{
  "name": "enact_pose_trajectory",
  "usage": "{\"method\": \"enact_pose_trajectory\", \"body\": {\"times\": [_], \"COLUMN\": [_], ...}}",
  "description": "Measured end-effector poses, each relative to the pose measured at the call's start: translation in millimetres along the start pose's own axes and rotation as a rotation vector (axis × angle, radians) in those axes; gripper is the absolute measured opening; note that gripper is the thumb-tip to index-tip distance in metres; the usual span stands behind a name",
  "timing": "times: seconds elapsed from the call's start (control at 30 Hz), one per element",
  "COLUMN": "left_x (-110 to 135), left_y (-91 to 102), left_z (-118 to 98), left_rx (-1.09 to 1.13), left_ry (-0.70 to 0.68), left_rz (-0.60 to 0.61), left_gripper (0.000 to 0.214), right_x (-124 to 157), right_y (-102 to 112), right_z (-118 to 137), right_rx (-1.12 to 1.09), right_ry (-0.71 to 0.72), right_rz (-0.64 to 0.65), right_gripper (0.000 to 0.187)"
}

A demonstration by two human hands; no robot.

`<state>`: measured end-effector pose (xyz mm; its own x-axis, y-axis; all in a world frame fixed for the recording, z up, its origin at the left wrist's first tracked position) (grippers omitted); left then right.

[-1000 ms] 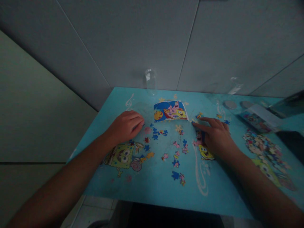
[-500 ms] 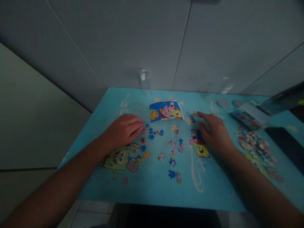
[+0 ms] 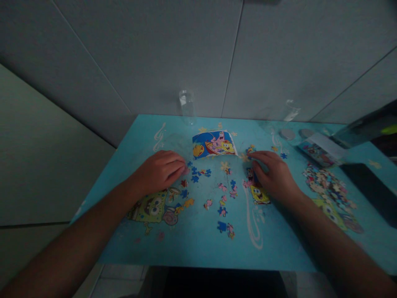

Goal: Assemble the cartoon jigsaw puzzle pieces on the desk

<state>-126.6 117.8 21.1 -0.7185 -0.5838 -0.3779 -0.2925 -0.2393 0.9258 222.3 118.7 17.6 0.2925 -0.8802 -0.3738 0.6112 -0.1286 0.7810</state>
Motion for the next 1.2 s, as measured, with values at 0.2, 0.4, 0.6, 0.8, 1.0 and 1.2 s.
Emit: {"method": "enact_pose_trajectory", "body": {"times": [0.2,0.4,0.6,0.8,1.0,1.2], "left_x": [0.3,1.2,2.3,3.5,5.0,5.0], "left_y": [0.2,-1.3,-2.4,-4.1,-5.3,-5.9], "left_z": [-0.4,0.6,0.7,0.9,1.8,-3.7], "left_rx": [-0.002,0.004,-0.002,0.018,0.034,0.028], "left_ry": [-0.005,-0.019,-0.004,-0.007,-0.012,-0.02], "left_rz": [-0.001,-0.005,0.025,0.022,0.028,0.024], "left_gripper": [0.016,0.016,0.018,0.016,0.015,0.015], "right_x": [0.8,0.6,0.9,1.2,1.3,2.2], "right_y": [0.6,0.9,-1.1,-0.9,0.2,-0.5], "right_z": [0.3,1.4,-2.5,-1.7,2.8,3.0], "right_rx": [-0.028,-0.032,-0.039,-0.062,-0.088,-0.085], "right_ry": [0.006,0.025,0.042,0.047,0.044,0.048], "right_rz": [0.01,0.004,0.002,-0.002,0.009,0.022], "right_gripper": [0.031,0.031,0.029,0.028,0.028,0.028]}}
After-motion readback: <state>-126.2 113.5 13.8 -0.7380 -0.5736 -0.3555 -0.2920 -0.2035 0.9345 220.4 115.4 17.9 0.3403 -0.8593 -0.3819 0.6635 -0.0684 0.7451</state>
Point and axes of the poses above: each hand's wrist, its own x-axis away from the middle knuckle, its own y-axis out of the back of the hand, z = x × y, the point moved 4 cm from there along -x, towards the middle knuckle, and after that the axes turned 7 degrees about -x, right-handed, at the moved point
